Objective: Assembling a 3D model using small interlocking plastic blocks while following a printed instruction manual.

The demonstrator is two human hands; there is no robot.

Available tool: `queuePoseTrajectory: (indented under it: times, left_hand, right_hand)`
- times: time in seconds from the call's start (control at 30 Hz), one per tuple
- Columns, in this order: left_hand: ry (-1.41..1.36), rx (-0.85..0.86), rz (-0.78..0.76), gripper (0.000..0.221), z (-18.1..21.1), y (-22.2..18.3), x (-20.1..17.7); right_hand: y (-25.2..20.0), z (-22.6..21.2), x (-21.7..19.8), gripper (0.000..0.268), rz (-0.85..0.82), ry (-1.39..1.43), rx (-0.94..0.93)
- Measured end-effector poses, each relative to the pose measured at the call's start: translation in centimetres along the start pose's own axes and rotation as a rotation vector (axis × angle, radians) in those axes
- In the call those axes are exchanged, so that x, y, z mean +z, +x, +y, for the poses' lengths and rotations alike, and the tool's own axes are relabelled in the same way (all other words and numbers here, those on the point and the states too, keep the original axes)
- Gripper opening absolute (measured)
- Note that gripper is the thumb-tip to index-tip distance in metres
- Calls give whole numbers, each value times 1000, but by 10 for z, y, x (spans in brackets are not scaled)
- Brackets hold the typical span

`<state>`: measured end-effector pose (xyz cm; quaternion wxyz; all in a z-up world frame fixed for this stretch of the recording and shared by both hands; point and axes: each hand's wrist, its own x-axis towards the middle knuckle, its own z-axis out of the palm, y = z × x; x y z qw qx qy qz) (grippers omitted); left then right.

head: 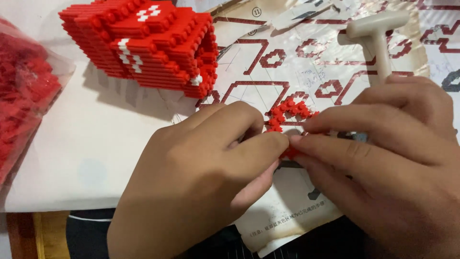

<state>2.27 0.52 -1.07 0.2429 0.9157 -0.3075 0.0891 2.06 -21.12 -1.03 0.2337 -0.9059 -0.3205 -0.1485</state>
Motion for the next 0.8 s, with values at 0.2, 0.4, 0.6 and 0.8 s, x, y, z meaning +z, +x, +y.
queuePoseTrajectory:
  times: [0.2, 0.4, 0.6, 0.8]
  left_hand:
    - [13, 72, -9, 18, -6, 0, -1]
    - [-32, 40, 8, 29, -6, 0, -1]
    - [24, 24, 27, 26, -5, 0, 3]
    - [43, 13, 37, 29, -5, 0, 4]
  right_hand:
    - [-2, 7, -1, 8, -105, -86, 55]
    - [-2, 8, 1, 10, -92, -8, 98]
    - [-1, 10, 2, 10, -114, -4, 136]
    - [1, 11, 2, 10, -136, 1, 184]
